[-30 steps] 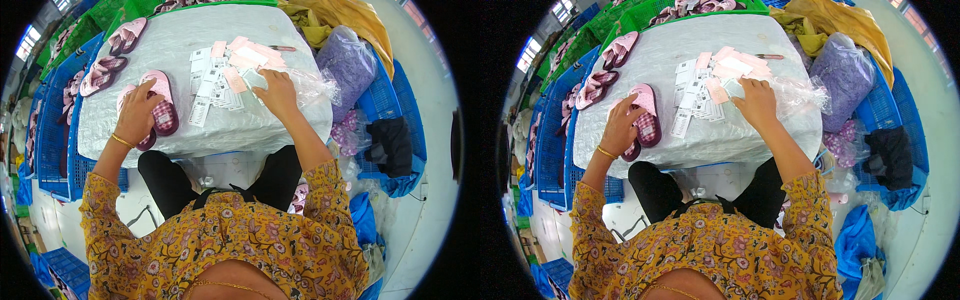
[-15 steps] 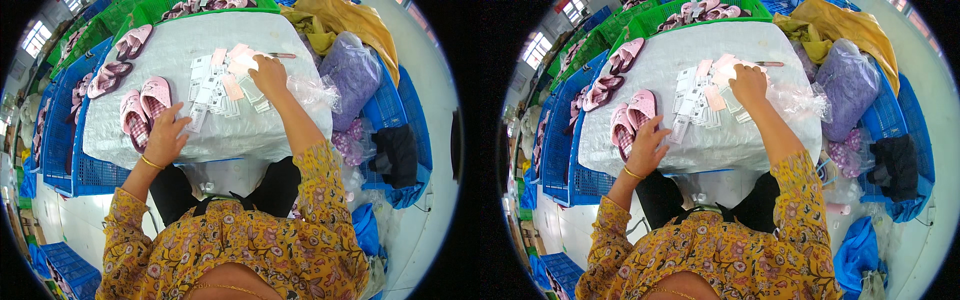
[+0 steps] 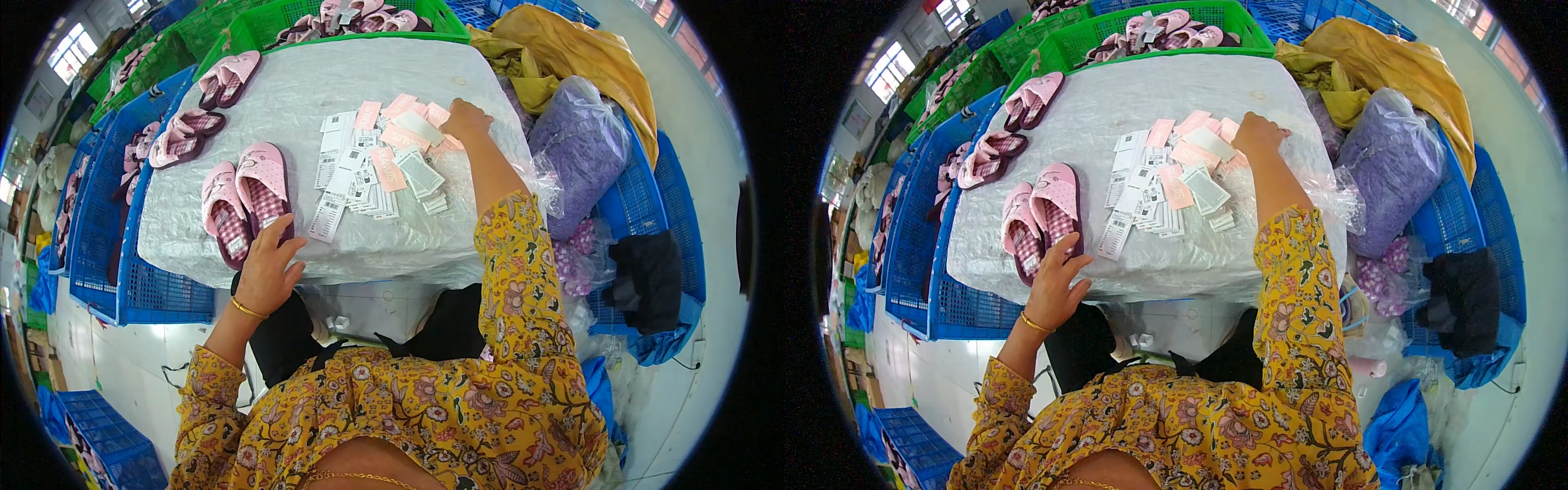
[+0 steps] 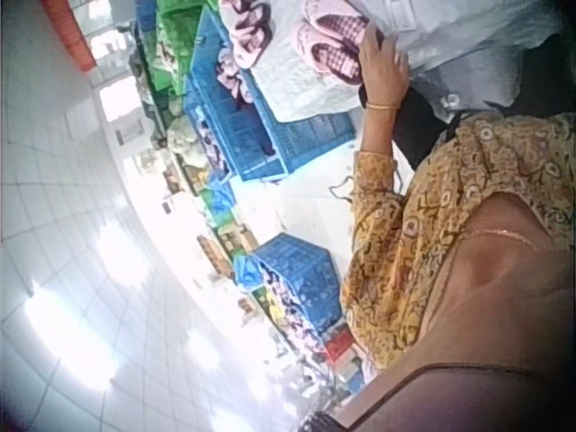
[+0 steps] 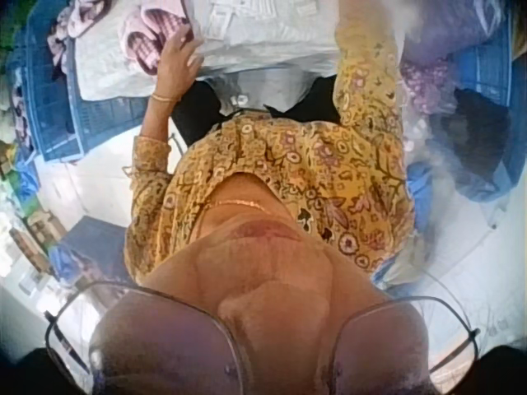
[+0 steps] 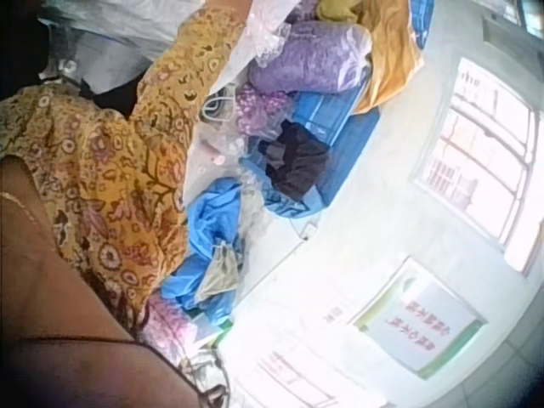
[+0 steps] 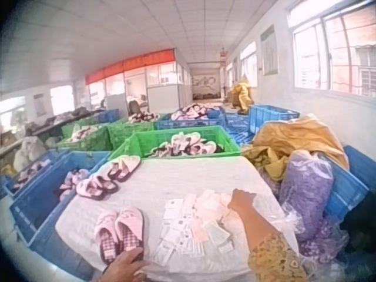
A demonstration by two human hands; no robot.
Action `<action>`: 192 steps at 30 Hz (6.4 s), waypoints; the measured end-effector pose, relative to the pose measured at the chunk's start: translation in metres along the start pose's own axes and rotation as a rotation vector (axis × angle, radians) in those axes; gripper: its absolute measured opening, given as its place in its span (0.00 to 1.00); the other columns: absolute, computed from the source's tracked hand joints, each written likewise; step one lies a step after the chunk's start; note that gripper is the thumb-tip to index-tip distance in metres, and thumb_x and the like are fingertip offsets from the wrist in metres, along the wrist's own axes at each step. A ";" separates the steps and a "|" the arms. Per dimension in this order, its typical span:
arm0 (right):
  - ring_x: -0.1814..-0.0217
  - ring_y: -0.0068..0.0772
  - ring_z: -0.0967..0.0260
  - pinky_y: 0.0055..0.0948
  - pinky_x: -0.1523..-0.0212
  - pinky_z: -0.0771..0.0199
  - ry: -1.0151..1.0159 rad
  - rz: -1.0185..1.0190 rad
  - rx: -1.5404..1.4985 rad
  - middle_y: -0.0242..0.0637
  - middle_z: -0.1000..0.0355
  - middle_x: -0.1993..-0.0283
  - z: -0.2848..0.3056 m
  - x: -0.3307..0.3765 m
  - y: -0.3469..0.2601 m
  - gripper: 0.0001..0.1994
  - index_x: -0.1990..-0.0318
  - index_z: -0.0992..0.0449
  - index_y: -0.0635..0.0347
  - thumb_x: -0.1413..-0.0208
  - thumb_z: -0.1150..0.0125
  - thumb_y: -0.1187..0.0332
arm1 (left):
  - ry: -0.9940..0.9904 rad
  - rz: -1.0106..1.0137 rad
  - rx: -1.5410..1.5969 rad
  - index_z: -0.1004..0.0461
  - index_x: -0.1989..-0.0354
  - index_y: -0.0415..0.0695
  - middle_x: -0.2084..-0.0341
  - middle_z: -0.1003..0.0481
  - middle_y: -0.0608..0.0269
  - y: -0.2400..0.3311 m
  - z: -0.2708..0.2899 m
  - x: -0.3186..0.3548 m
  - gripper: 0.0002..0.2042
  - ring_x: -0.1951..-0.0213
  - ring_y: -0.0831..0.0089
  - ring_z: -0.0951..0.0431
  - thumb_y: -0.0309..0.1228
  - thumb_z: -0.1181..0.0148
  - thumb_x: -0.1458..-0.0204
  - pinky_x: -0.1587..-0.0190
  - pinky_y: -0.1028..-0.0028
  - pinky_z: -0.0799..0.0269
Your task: The person sits on the floor and repeatedly picks up small paper price tags, peels off the backing, and sticks them onto the insoles of pink slippers. The person handles the slippers and tags one at a time, placing the tagged slippers into a nearby blue basket.
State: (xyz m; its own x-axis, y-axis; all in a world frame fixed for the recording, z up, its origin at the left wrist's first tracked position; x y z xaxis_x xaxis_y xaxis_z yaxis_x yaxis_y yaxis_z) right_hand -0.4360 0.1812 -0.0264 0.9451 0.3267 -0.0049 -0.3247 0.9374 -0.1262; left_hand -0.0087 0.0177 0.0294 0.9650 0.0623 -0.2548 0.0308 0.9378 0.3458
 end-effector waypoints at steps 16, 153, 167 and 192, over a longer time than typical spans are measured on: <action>0.57 0.49 0.25 0.43 0.54 0.28 -0.022 0.170 -0.425 0.49 0.22 0.62 0.004 -0.030 0.032 0.22 0.64 0.20 0.60 0.47 0.43 0.47 | 0.010 -0.022 0.024 0.27 0.51 0.41 0.39 0.39 0.46 0.012 0.005 -0.006 0.21 0.43 0.50 0.34 0.24 0.34 0.57 0.43 0.61 0.34; 0.71 0.17 0.32 0.16 0.70 0.33 0.283 -0.131 -1.694 0.37 0.25 0.67 0.020 0.349 0.047 0.25 0.43 0.39 0.65 0.47 0.34 0.76 | -0.353 0.300 1.620 0.36 0.41 0.36 0.47 0.28 0.53 0.146 -0.149 -0.080 0.18 0.46 0.67 0.25 0.20 0.52 0.39 0.41 0.66 0.28; 0.73 0.13 0.40 0.15 0.73 0.42 0.207 -0.327 -1.854 0.27 0.28 0.69 -0.016 0.344 0.069 0.15 0.52 0.25 0.66 0.48 0.33 0.74 | -0.266 0.348 1.683 0.36 0.45 0.35 0.51 0.27 0.53 0.135 -0.148 -0.069 0.14 0.50 0.67 0.23 0.19 0.53 0.39 0.44 0.70 0.25; 0.76 0.14 0.43 0.16 0.76 0.47 -0.335 -0.254 -1.750 0.26 0.28 0.72 -0.053 0.365 0.058 0.07 0.63 0.22 0.63 0.49 0.33 0.74 | -0.842 0.092 1.215 0.23 0.56 0.38 0.64 0.23 0.64 0.138 -0.151 -0.051 0.15 0.62 0.77 0.25 0.38 0.47 0.37 0.57 0.75 0.28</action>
State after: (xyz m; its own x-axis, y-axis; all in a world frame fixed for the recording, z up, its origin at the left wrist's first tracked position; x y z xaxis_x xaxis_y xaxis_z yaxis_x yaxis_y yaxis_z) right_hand -0.1079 0.3486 -0.0881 0.8416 0.4264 0.3314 0.4330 -0.1659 -0.8860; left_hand -0.0930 0.1958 -0.0466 0.8261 -0.5055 0.2492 -0.2534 0.0618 0.9654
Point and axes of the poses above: each hand's wrist, its own x-axis away from the middle knuckle, its own z-axis out of the back of the hand, y = z × x, the point moved 10 cm from there along -x, towards the middle knuckle
